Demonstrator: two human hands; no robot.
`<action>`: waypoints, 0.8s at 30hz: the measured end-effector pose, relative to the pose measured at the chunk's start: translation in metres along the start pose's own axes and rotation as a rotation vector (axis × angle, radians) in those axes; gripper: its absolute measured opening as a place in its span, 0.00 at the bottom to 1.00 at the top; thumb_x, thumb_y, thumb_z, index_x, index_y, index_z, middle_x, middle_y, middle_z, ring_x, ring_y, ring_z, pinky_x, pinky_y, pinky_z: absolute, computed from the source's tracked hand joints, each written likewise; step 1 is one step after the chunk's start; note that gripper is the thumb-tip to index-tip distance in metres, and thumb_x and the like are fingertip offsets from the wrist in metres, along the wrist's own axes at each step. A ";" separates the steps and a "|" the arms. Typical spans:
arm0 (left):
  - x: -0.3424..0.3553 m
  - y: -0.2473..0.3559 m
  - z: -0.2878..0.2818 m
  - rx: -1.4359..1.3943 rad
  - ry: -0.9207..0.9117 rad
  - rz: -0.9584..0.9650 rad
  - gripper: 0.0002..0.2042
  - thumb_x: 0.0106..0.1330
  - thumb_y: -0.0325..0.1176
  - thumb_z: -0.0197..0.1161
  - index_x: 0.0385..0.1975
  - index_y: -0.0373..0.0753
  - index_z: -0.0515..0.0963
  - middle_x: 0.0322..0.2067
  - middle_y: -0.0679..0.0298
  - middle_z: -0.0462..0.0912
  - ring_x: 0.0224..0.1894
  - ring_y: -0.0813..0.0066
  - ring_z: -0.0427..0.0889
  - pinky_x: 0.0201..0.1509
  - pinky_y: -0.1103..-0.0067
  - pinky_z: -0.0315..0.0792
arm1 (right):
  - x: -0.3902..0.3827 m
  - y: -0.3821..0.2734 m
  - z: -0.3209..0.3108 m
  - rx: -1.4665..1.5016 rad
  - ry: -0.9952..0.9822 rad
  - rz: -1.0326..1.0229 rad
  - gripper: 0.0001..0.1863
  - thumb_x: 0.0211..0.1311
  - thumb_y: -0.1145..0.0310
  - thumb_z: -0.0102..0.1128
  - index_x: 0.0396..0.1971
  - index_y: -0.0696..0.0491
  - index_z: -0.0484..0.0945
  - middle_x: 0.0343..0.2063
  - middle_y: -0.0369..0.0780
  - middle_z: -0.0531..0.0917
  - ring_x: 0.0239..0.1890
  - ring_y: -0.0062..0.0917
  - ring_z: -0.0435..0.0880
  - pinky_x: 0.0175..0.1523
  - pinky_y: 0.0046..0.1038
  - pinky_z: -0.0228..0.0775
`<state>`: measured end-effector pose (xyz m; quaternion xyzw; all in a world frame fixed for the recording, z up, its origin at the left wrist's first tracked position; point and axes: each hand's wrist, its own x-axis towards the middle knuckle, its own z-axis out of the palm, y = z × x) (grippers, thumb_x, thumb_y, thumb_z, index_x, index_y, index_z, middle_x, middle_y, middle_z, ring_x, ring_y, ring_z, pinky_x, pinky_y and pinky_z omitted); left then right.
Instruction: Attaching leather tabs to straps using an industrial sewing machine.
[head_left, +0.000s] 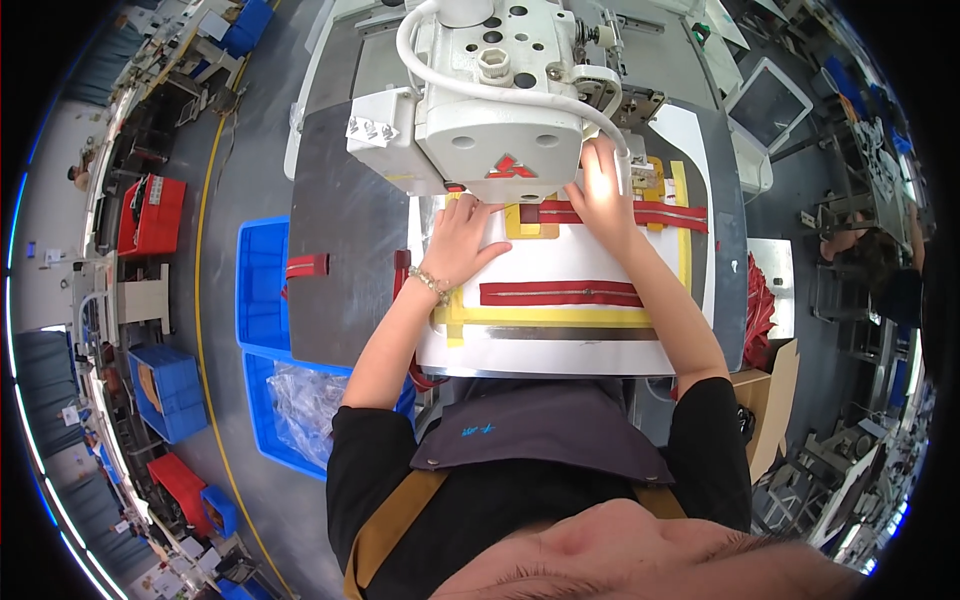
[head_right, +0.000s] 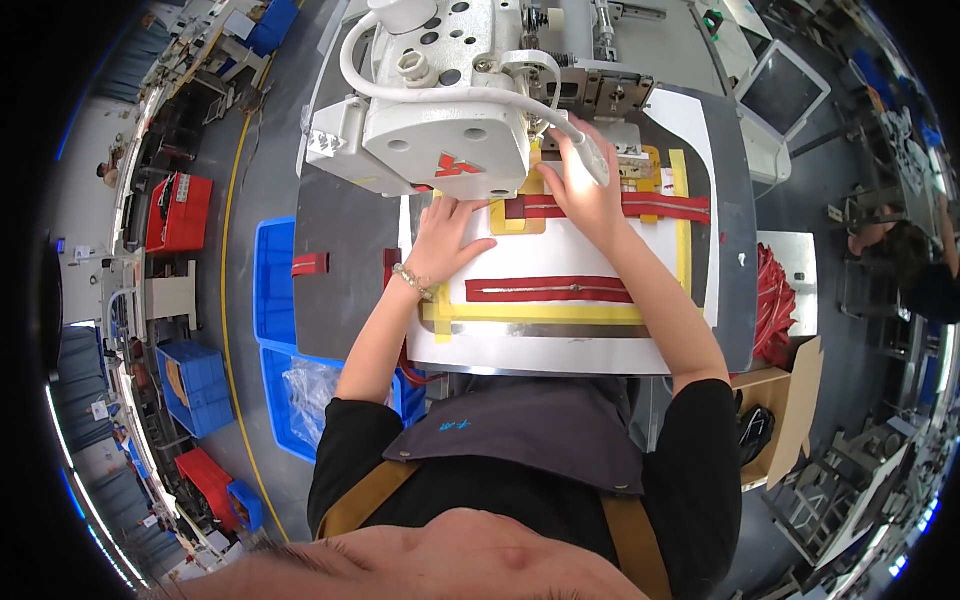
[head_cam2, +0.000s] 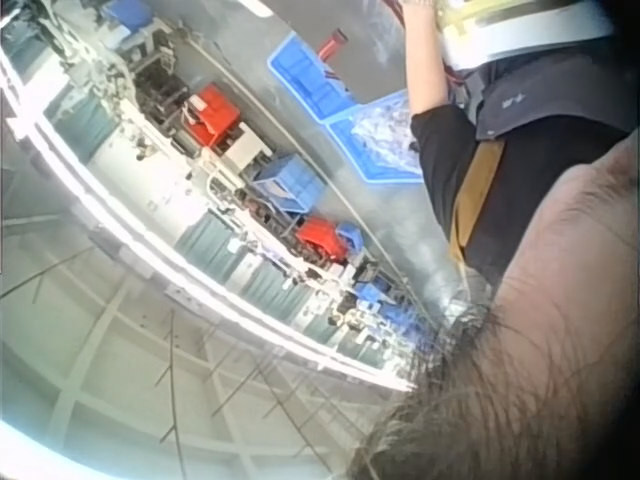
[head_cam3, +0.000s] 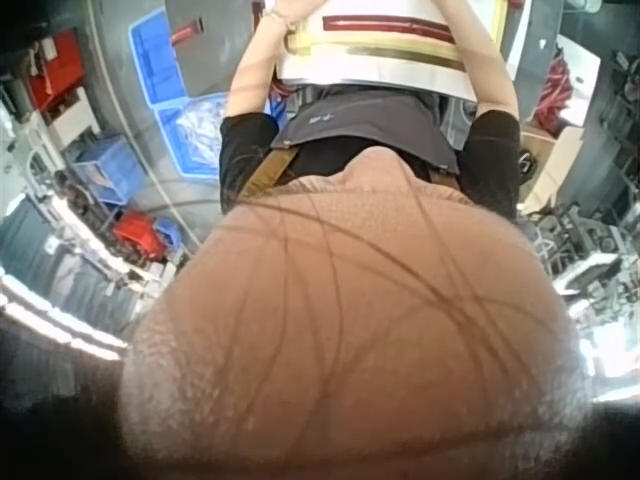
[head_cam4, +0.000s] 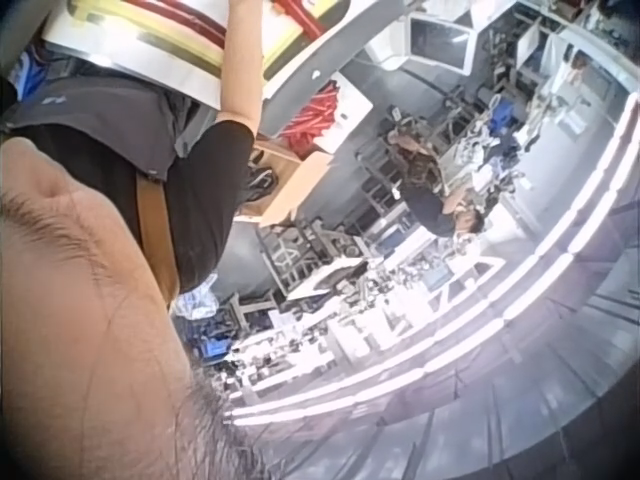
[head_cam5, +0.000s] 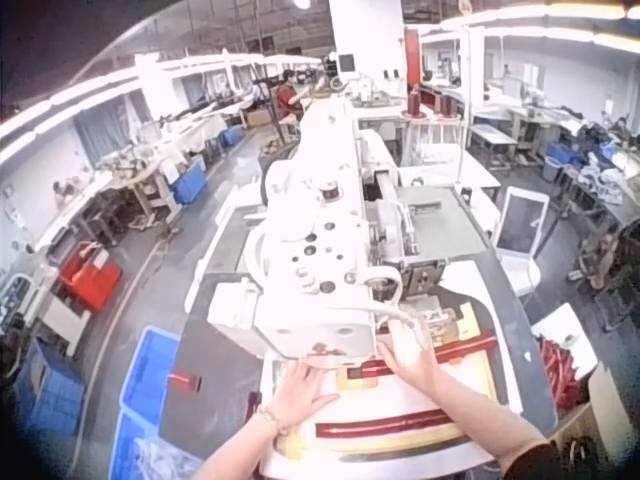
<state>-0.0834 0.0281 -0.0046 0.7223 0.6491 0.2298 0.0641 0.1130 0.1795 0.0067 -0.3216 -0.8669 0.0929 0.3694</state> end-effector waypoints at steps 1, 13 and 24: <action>0.000 0.000 0.000 0.004 -0.003 -0.004 0.27 0.55 0.48 0.65 0.52 0.43 0.70 0.44 0.59 0.69 0.48 0.61 0.68 0.49 0.68 0.61 | 0.003 0.007 0.008 -0.002 0.002 0.000 0.24 0.52 0.65 0.66 0.49 0.55 0.73 0.50 0.44 0.75 0.54 0.38 0.72 0.59 0.40 0.58; -0.010 0.009 -0.009 0.004 -0.031 -0.038 0.24 0.56 0.43 0.64 0.54 0.47 0.72 0.39 0.63 0.72 0.41 0.66 0.71 0.46 0.70 0.63 | -0.014 0.030 -0.006 0.078 -0.296 0.066 0.13 0.50 0.63 0.66 0.31 0.53 0.75 0.37 0.39 0.76 0.44 0.36 0.73 0.45 0.39 0.60; 0.002 0.018 0.008 -0.079 0.132 -0.179 0.07 0.62 0.34 0.56 0.37 0.45 0.78 0.28 0.67 0.77 0.34 0.67 0.73 0.42 0.71 0.60 | -0.025 -0.005 -0.015 -0.026 -0.414 0.029 0.11 0.56 0.62 0.62 0.25 0.55 0.77 0.32 0.41 0.75 0.41 0.35 0.73 0.47 0.37 0.61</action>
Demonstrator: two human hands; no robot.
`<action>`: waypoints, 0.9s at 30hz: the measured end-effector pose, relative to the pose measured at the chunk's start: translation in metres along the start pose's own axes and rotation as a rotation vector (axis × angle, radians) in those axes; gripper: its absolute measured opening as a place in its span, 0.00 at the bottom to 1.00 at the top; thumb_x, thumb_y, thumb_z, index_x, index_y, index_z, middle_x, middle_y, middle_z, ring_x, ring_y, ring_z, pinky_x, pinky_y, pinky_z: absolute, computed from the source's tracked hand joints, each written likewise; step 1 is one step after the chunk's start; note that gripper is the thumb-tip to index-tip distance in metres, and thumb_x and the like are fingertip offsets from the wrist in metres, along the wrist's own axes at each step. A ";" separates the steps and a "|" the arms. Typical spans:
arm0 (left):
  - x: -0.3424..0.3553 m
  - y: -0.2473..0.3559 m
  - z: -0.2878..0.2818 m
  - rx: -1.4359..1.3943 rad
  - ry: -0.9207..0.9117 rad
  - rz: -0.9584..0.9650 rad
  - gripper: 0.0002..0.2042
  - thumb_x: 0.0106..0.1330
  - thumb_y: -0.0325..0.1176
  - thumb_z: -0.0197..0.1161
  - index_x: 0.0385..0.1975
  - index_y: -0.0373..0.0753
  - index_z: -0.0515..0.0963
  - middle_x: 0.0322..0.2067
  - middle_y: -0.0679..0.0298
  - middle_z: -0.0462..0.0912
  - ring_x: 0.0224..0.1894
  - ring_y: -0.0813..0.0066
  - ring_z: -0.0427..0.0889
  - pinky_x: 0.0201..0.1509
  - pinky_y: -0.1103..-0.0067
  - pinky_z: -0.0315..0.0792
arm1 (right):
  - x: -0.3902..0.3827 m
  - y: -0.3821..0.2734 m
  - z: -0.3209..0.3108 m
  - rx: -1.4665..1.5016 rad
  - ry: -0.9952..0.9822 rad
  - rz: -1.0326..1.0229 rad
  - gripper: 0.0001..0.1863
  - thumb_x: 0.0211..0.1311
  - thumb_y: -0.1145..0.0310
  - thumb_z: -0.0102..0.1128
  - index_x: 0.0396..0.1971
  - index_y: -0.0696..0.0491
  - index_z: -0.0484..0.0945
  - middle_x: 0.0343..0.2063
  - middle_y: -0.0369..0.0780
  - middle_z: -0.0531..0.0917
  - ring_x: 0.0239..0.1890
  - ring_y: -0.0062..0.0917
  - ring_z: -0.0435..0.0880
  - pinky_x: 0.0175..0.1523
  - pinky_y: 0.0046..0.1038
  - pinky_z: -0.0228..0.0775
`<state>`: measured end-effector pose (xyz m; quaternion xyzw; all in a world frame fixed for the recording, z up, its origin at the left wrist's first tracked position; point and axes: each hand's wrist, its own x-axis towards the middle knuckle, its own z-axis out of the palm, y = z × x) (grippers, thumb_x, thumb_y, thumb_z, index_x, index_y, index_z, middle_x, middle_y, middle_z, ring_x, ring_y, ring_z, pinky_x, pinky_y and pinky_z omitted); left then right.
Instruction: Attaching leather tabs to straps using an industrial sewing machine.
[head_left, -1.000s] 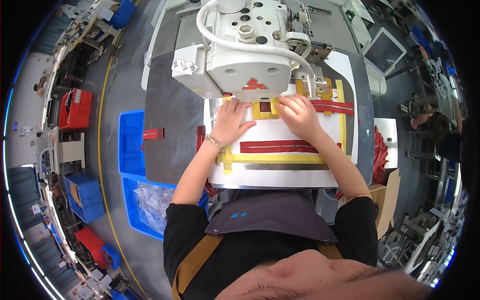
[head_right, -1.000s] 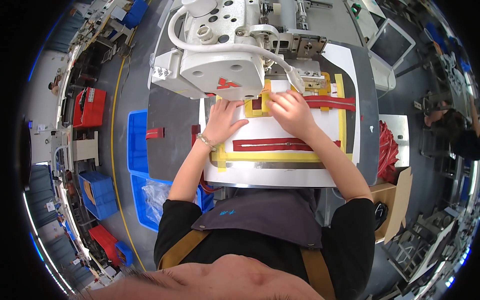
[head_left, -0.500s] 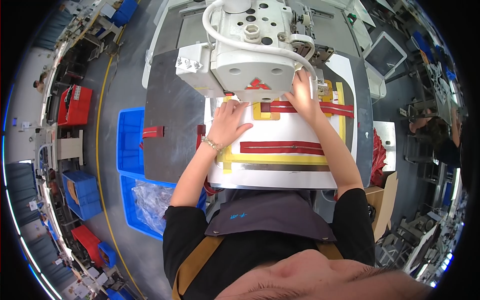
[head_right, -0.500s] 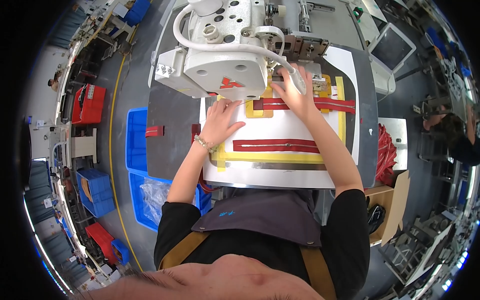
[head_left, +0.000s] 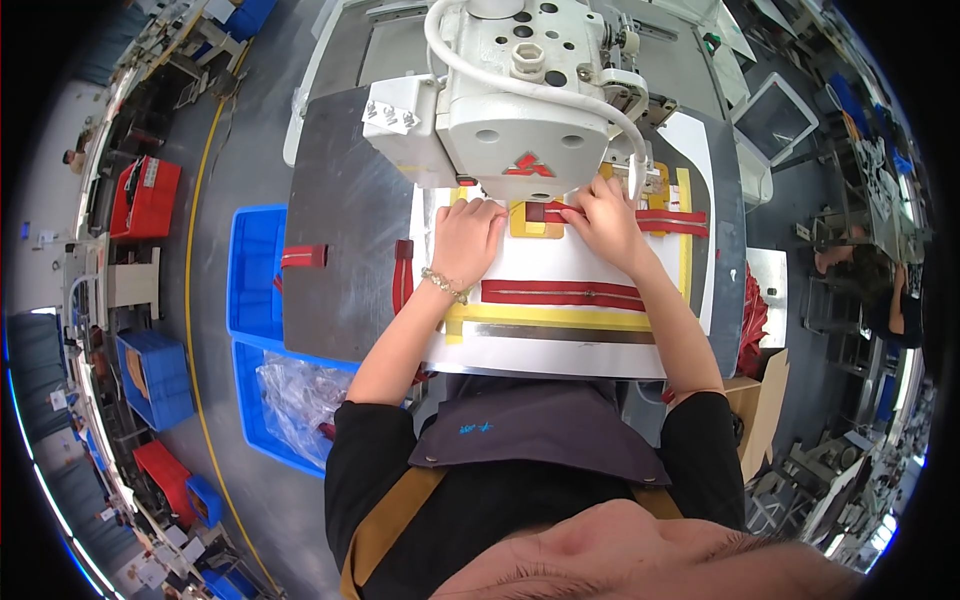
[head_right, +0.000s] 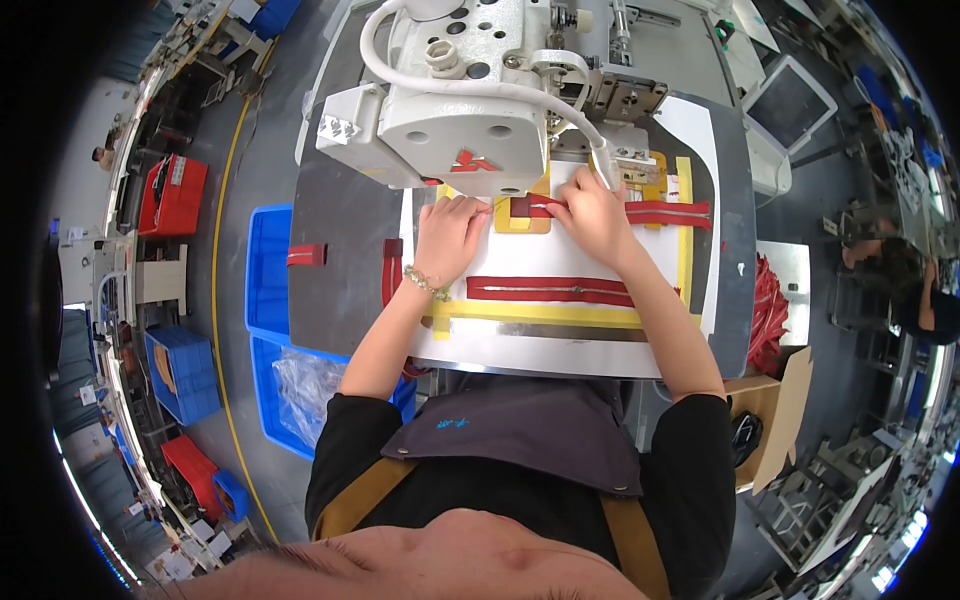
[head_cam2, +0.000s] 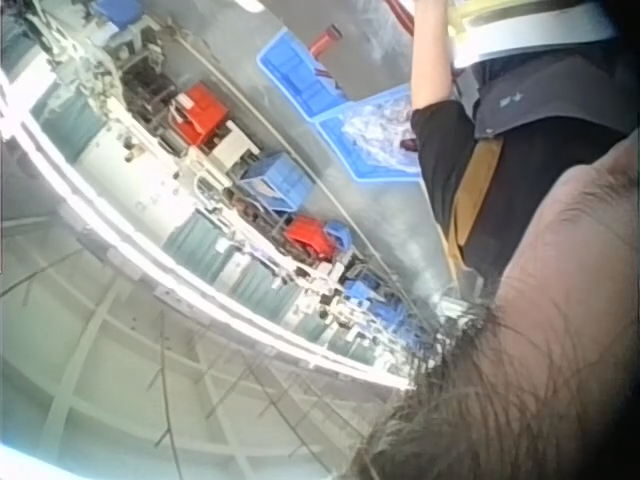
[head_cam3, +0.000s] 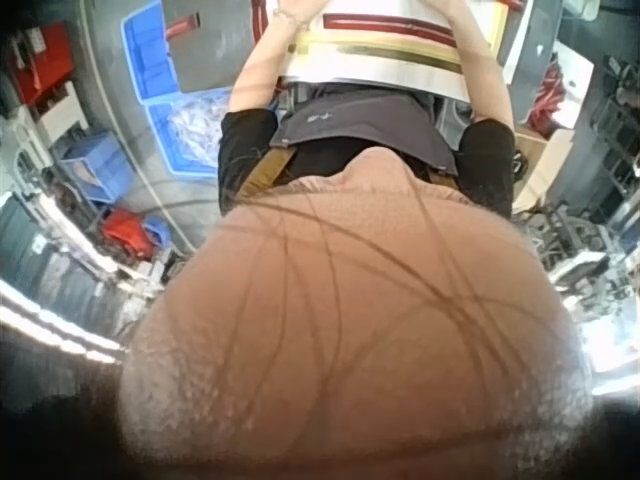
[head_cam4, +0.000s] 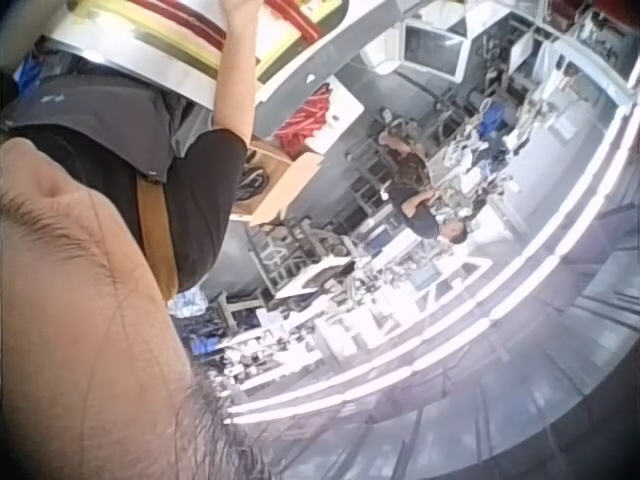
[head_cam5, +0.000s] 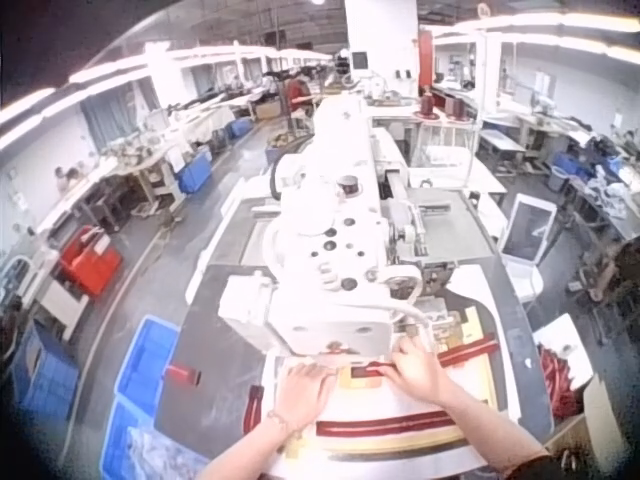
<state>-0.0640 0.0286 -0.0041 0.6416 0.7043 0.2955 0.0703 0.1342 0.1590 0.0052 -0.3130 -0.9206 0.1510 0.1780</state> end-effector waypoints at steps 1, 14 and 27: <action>0.001 0.002 0.000 0.005 -0.016 -0.027 0.06 0.63 0.34 0.54 0.34 0.44 0.78 0.28 0.69 0.78 0.34 0.68 0.73 0.43 0.71 0.59 | 0.003 0.005 -0.001 0.000 -0.002 -0.006 0.11 0.56 0.62 0.62 0.25 0.55 0.77 0.32 0.41 0.75 0.41 0.35 0.73 0.47 0.37 0.61; 0.004 0.002 0.003 -0.076 -0.051 -0.118 0.08 0.65 0.36 0.51 0.30 0.44 0.77 0.29 0.71 0.80 0.35 0.69 0.73 0.46 0.71 0.56 | 0.021 0.026 -0.021 0.727 -0.470 0.141 0.18 0.63 0.60 0.56 0.22 0.61 0.74 0.28 0.39 0.71 0.32 0.24 0.69 0.39 0.25 0.61; 0.005 0.008 -0.001 0.021 -0.059 -0.076 0.07 0.61 0.37 0.57 0.33 0.43 0.77 0.31 0.68 0.80 0.38 0.68 0.75 0.48 0.70 0.59 | 0.033 -0.002 0.020 0.489 -0.322 0.097 0.20 0.59 0.57 0.58 0.28 0.63 0.78 0.19 0.46 0.78 0.23 0.32 0.77 0.33 0.31 0.69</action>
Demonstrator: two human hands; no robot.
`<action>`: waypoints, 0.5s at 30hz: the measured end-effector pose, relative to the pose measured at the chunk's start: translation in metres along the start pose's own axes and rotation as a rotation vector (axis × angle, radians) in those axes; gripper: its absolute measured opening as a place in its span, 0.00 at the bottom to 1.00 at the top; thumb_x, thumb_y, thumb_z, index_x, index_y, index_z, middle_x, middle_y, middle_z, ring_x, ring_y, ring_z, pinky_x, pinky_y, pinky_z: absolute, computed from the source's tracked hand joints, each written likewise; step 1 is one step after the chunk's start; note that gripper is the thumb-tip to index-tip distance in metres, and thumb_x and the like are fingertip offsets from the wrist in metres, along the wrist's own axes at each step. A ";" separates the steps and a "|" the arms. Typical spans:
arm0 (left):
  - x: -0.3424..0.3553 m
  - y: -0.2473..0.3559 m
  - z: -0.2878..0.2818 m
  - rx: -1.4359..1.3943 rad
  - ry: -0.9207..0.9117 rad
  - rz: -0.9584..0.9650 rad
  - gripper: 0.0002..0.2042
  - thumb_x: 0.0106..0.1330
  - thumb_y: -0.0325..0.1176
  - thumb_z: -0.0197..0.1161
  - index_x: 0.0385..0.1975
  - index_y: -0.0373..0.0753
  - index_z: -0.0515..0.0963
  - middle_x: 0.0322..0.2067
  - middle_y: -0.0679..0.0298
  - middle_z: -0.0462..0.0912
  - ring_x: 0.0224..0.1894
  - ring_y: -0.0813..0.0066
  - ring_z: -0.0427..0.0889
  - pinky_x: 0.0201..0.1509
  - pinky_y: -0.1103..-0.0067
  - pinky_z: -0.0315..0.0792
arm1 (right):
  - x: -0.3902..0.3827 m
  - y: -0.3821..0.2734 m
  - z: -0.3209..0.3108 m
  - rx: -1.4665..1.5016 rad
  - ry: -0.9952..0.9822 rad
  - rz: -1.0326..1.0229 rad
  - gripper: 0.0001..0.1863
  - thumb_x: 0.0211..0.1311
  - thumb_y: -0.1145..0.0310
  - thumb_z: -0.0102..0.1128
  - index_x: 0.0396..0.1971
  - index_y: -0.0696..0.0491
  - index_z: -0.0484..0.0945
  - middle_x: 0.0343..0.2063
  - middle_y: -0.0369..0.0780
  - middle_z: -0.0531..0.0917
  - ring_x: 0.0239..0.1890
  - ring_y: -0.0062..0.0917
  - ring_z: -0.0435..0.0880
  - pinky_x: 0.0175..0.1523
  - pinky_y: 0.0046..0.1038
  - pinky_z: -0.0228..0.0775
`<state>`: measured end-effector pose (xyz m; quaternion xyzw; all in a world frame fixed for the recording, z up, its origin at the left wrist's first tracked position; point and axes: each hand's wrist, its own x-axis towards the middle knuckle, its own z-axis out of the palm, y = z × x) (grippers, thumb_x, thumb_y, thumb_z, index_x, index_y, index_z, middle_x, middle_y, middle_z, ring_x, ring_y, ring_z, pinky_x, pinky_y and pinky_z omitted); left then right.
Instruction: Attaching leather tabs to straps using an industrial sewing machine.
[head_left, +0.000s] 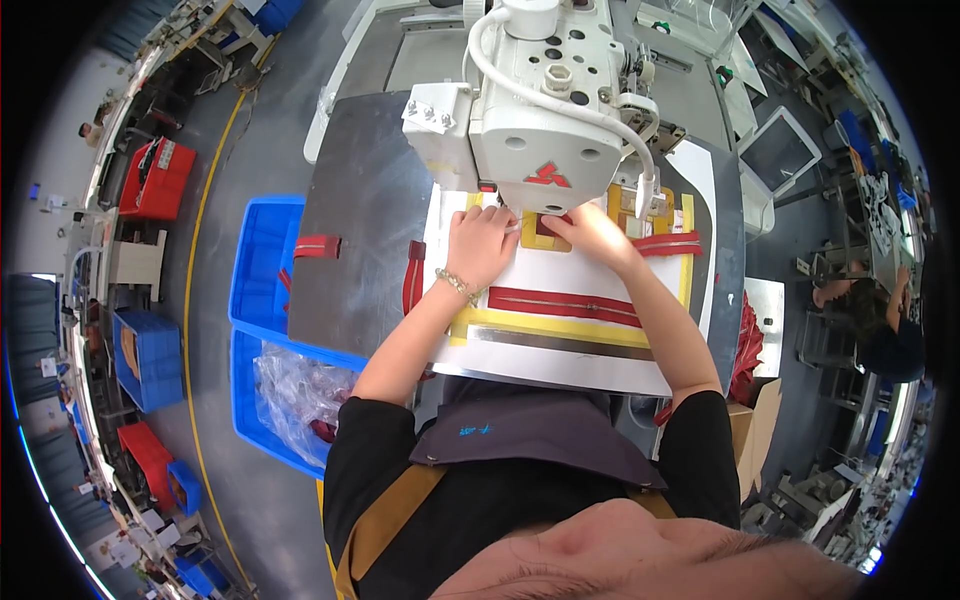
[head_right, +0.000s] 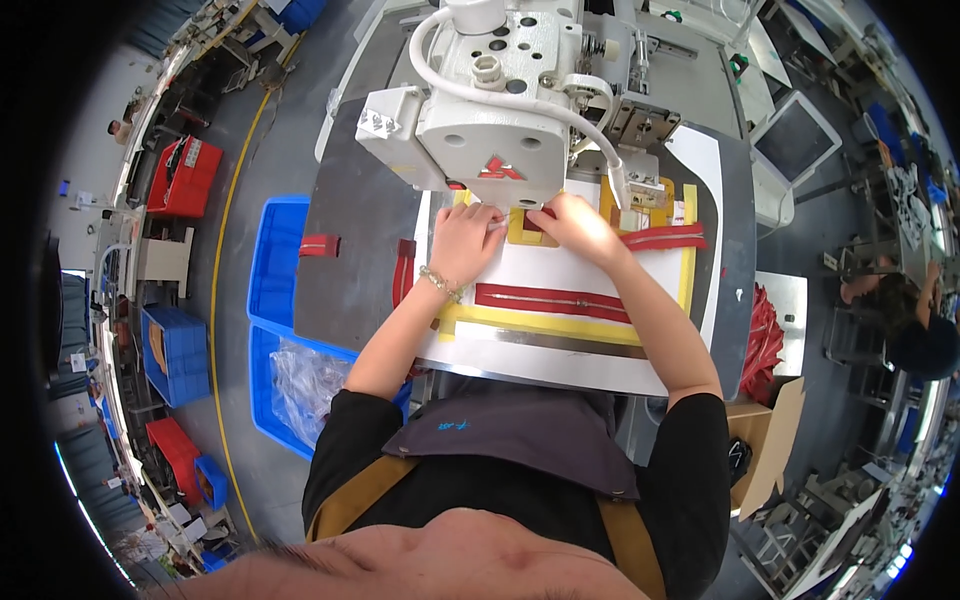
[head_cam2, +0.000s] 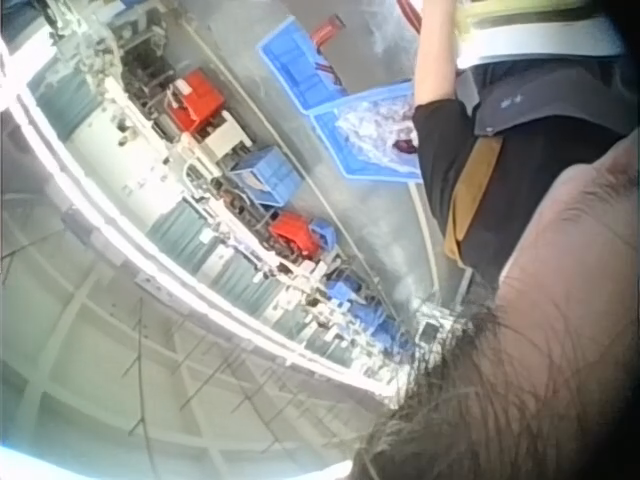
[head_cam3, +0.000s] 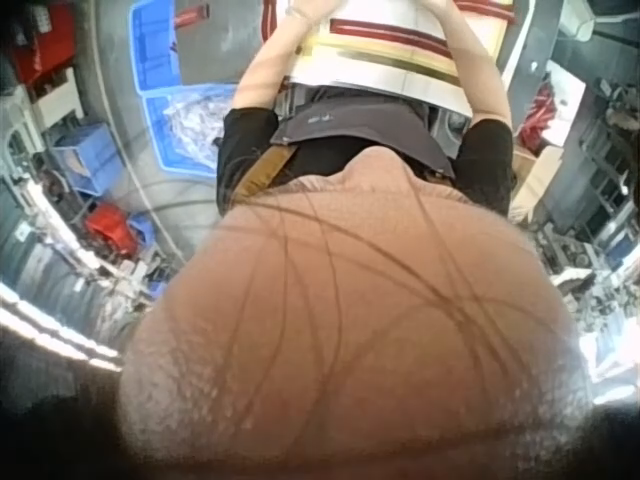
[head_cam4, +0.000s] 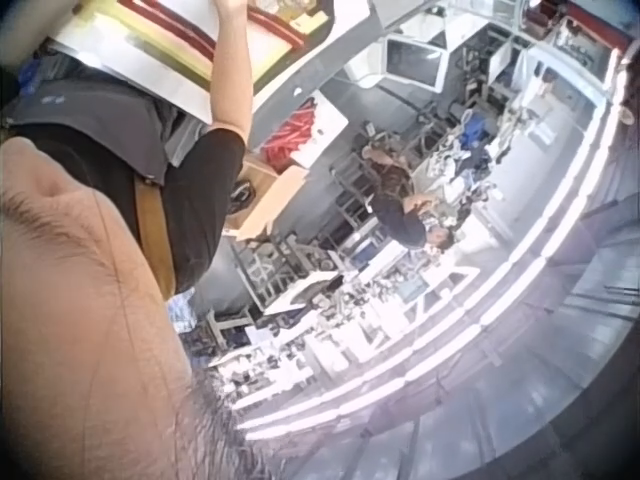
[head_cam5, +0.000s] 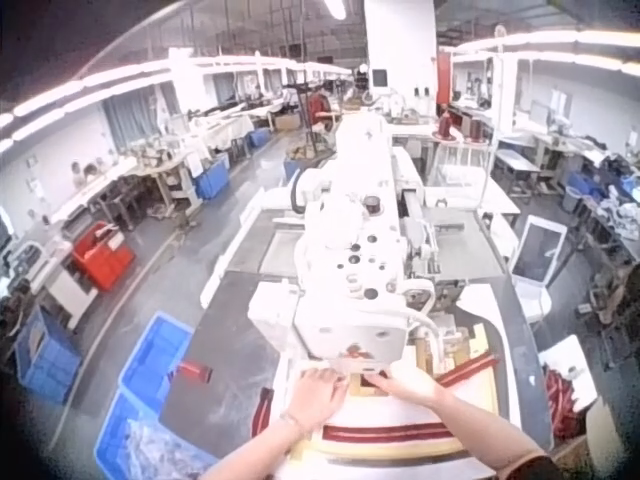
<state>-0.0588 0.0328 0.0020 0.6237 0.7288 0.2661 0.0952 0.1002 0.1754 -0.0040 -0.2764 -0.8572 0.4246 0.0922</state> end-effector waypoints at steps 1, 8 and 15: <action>-0.001 0.000 0.001 0.065 0.025 0.014 0.07 0.60 0.37 0.59 0.33 0.43 0.76 0.31 0.68 0.80 0.38 0.67 0.75 0.47 0.70 0.60 | -0.001 0.001 0.004 0.044 0.041 -0.006 0.19 0.59 0.58 0.57 0.28 0.63 0.78 0.19 0.47 0.78 0.23 0.33 0.77 0.34 0.32 0.69; -0.004 0.003 -0.008 0.229 0.013 0.095 0.09 0.56 0.37 0.63 0.33 0.42 0.76 0.29 0.66 0.78 0.35 0.66 0.77 0.41 0.71 0.66 | -0.024 -0.013 -0.018 0.231 -0.291 0.346 0.14 0.59 0.63 0.55 0.28 0.60 0.80 0.21 0.47 0.79 0.22 0.33 0.77 0.33 0.32 0.70; -0.006 0.014 -0.006 0.144 -0.020 0.180 0.08 0.56 0.34 0.63 0.34 0.42 0.75 0.28 0.65 0.77 0.35 0.66 0.78 0.39 0.71 0.69 | -0.063 -0.043 -0.034 -0.577 0.144 0.128 0.11 0.62 0.62 0.55 0.26 0.54 0.75 0.22 0.46 0.81 0.25 0.37 0.82 0.27 0.36 0.71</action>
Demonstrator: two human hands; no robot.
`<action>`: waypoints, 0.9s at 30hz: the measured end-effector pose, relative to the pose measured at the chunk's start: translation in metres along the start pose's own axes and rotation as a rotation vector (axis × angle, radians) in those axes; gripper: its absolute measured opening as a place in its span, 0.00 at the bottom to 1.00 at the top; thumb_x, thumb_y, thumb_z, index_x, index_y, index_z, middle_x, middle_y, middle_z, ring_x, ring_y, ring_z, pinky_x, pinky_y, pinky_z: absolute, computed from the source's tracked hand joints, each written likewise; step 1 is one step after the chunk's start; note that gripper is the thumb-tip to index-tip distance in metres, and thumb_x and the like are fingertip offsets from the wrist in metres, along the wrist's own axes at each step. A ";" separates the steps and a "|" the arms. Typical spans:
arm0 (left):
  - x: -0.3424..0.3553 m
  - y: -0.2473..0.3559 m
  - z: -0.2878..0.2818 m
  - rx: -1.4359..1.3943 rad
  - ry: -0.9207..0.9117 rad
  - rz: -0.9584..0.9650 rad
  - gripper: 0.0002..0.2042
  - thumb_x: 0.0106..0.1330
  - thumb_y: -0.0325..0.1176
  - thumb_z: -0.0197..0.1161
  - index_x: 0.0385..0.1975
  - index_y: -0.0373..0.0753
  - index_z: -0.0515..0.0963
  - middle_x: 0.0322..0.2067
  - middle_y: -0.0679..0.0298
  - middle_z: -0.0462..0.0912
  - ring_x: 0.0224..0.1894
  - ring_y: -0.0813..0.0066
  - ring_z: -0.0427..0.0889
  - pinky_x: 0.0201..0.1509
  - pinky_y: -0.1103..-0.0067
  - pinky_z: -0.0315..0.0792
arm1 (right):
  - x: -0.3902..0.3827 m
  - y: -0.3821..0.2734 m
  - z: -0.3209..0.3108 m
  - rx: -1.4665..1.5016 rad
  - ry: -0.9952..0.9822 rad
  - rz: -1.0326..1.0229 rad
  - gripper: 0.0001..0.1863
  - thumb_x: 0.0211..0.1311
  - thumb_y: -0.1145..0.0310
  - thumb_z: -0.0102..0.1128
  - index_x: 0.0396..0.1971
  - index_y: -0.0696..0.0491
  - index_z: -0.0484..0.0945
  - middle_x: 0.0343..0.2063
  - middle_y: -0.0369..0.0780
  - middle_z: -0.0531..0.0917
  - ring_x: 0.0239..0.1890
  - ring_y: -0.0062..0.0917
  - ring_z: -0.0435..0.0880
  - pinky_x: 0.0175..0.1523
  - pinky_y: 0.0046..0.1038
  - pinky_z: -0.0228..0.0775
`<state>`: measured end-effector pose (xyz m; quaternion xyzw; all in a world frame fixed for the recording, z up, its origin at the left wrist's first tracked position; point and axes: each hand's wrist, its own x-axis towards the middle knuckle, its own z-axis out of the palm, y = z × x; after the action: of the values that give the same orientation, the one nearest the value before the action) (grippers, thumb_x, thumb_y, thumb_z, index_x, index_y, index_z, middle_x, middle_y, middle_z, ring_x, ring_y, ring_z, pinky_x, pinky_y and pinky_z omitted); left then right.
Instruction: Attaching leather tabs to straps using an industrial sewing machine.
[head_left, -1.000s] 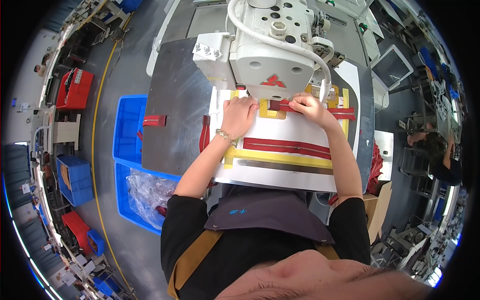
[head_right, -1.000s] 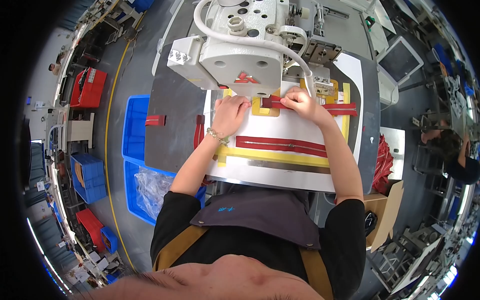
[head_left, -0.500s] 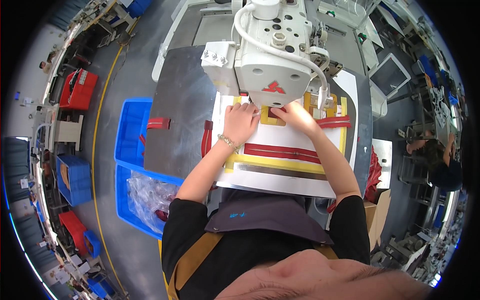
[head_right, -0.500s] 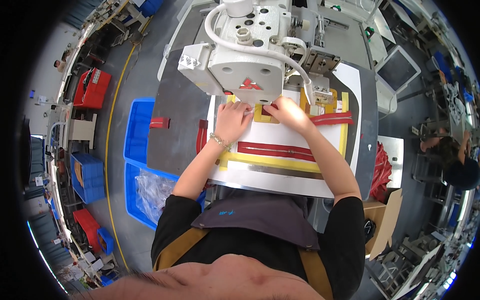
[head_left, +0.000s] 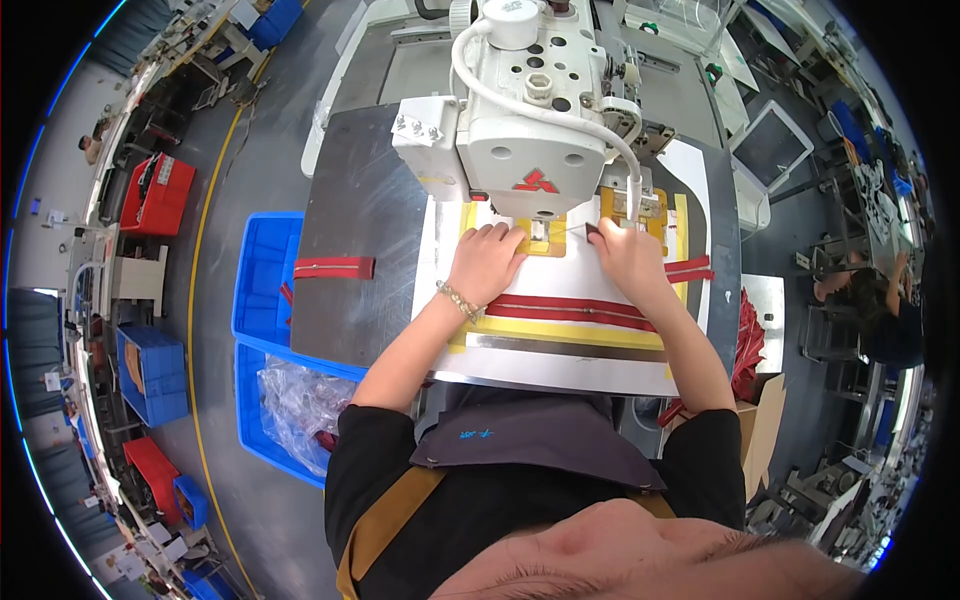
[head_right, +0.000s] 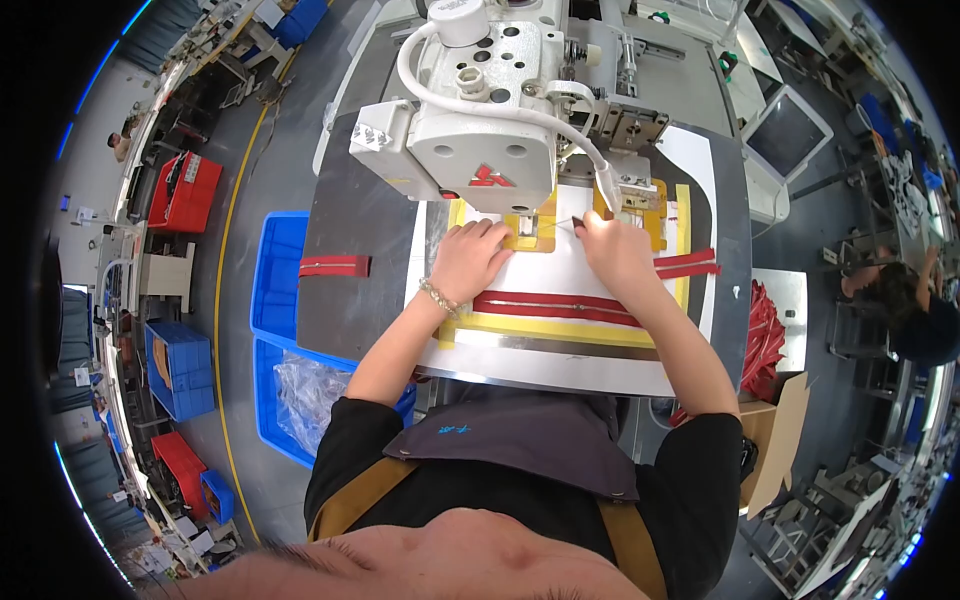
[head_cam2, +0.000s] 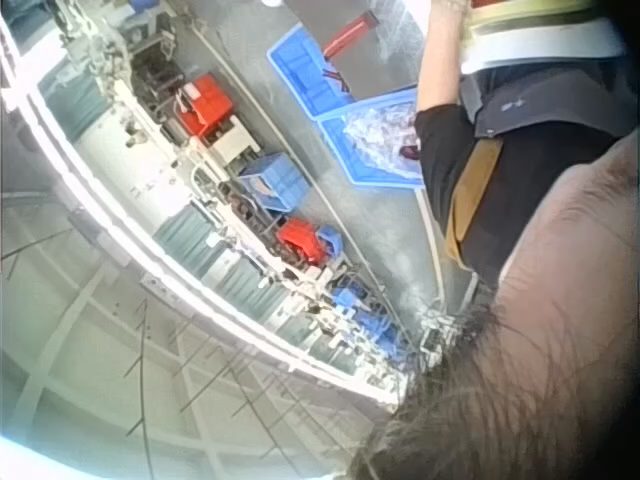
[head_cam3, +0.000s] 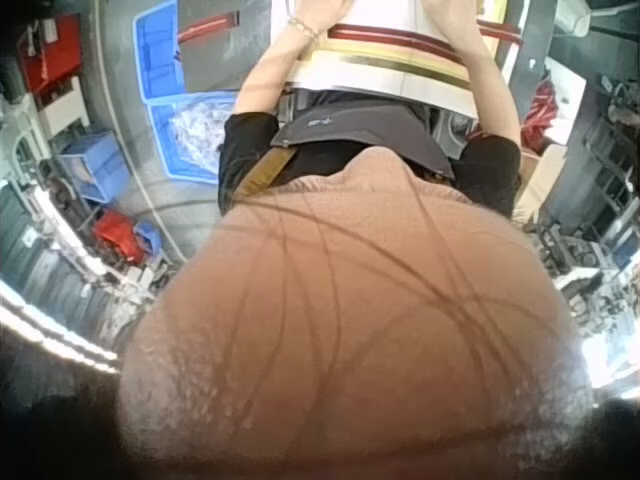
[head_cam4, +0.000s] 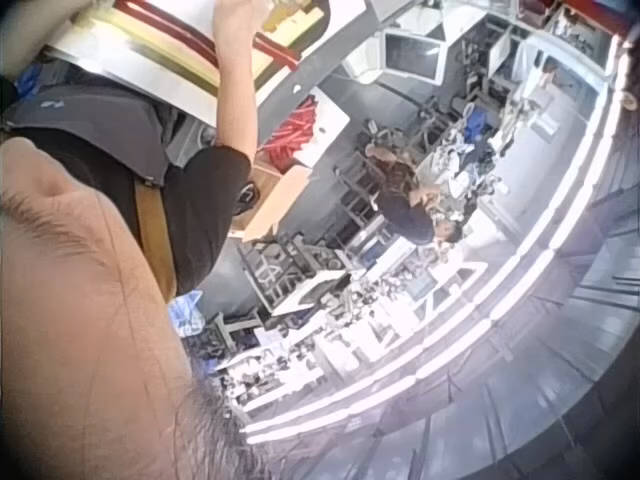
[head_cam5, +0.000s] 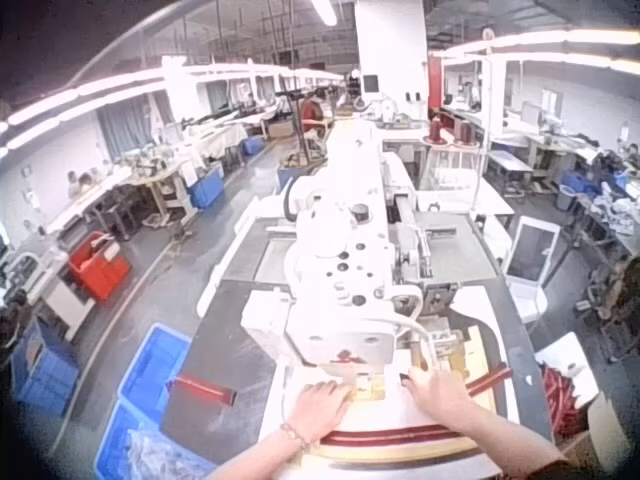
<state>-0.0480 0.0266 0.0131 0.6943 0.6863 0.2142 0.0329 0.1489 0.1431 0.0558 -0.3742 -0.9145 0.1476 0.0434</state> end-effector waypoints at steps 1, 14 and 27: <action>0.001 0.000 0.001 -0.039 0.030 0.020 0.08 0.56 0.33 0.63 0.34 0.42 0.75 0.28 0.65 0.78 0.34 0.65 0.78 0.39 0.70 0.70 | -0.003 -0.003 -0.004 -0.125 0.032 0.055 0.11 0.63 0.63 0.54 0.26 0.54 0.74 0.21 0.44 0.81 0.23 0.37 0.82 0.25 0.36 0.71; -0.010 0.005 -0.042 -0.276 0.070 -0.053 0.04 0.64 0.28 0.54 0.35 0.40 0.76 0.29 0.60 0.81 0.32 0.59 0.79 0.34 0.69 0.72 | -0.028 -0.043 -0.067 0.466 -0.202 -0.142 0.14 0.61 0.64 0.59 0.22 0.59 0.76 0.14 0.39 0.76 0.16 0.26 0.77 0.24 0.27 0.64; -0.070 0.006 -0.076 -0.629 0.128 -0.300 0.07 0.64 0.30 0.56 0.35 0.34 0.77 0.23 0.62 0.75 0.26 0.70 0.72 0.32 0.79 0.64 | -0.075 -0.113 -0.023 1.628 -0.538 -0.024 0.15 0.72 0.69 0.43 0.44 0.64 0.75 0.39 0.41 0.83 0.41 0.19 0.82 0.48 0.23 0.74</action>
<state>-0.0657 -0.0601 0.0662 0.5268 0.6817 0.4510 0.2330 0.1308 0.0197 0.1141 -0.1691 -0.5067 0.8414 0.0818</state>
